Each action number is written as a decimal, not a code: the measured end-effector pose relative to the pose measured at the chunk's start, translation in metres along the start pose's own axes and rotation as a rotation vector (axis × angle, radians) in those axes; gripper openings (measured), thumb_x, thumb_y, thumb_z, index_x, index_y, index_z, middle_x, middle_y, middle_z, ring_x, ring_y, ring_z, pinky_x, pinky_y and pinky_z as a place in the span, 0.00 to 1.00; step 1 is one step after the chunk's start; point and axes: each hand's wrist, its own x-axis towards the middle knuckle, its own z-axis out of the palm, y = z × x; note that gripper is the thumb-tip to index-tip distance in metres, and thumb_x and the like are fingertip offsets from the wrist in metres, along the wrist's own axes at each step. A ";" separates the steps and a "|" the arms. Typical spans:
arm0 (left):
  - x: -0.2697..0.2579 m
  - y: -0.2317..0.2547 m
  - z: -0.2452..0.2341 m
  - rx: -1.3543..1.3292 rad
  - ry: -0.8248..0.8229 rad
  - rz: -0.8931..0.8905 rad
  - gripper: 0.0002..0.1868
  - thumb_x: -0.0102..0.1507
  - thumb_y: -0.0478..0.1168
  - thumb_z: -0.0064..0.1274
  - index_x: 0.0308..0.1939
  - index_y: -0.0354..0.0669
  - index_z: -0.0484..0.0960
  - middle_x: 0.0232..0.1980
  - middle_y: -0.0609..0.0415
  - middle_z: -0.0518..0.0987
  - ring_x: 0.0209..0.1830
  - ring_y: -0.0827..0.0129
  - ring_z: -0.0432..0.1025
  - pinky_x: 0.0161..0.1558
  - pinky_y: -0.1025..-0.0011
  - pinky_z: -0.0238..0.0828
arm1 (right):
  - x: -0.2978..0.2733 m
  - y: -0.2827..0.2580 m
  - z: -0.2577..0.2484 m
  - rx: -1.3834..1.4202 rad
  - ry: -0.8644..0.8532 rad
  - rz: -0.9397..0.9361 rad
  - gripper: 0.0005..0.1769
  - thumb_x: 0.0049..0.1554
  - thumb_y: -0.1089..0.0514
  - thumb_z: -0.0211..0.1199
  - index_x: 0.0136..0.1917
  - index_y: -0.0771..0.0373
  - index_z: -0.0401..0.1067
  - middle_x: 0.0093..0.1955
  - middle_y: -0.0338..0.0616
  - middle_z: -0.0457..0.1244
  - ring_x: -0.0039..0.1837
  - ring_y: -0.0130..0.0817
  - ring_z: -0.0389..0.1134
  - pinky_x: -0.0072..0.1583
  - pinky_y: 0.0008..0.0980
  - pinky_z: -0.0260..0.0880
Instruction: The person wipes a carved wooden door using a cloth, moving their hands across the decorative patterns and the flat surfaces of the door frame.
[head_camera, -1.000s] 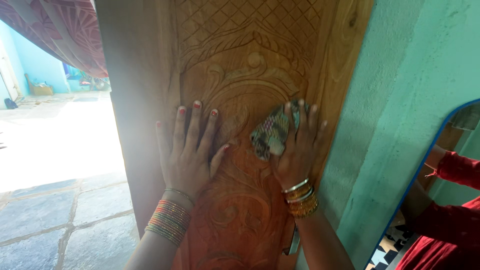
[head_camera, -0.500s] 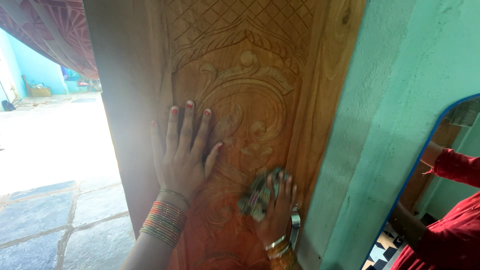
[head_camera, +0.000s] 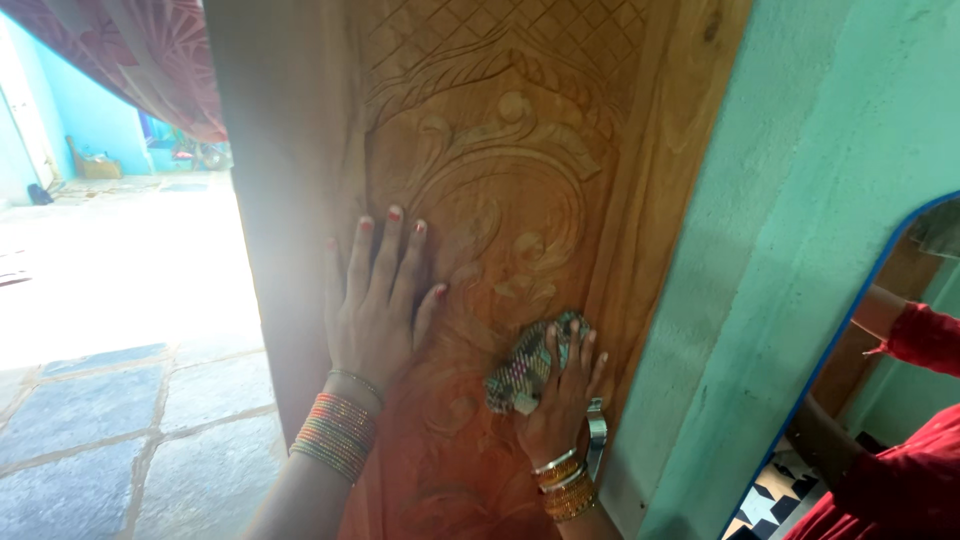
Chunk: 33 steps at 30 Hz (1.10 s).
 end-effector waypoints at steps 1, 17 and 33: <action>-0.008 -0.002 0.001 -0.006 -0.016 -0.006 0.37 0.68 0.58 0.45 0.79 0.51 0.60 0.82 0.51 0.57 0.82 0.50 0.49 0.77 0.40 0.43 | -0.013 -0.001 -0.001 -0.004 -0.002 -0.015 0.54 0.62 0.20 0.29 0.82 0.63 0.50 0.85 0.60 0.43 0.86 0.61 0.38 0.81 0.66 0.30; -0.148 -0.019 0.031 -0.144 0.113 -0.251 0.29 0.69 0.47 0.40 0.73 0.37 0.66 0.76 0.43 0.66 0.79 0.49 0.56 0.78 0.44 0.38 | 0.017 -0.049 0.016 -0.047 0.012 -0.118 0.43 0.63 0.35 0.49 0.81 0.62 0.49 0.84 0.64 0.40 0.85 0.64 0.37 0.79 0.68 0.29; -0.173 -0.041 0.019 -0.228 0.118 -0.126 0.22 0.63 0.37 0.48 0.61 0.38 0.79 0.64 0.47 0.78 0.71 0.54 0.68 0.73 0.49 0.55 | 0.077 -0.141 0.033 0.051 -0.008 -0.363 0.46 0.61 0.26 0.51 0.79 0.58 0.54 0.84 0.60 0.44 0.85 0.61 0.42 0.78 0.74 0.31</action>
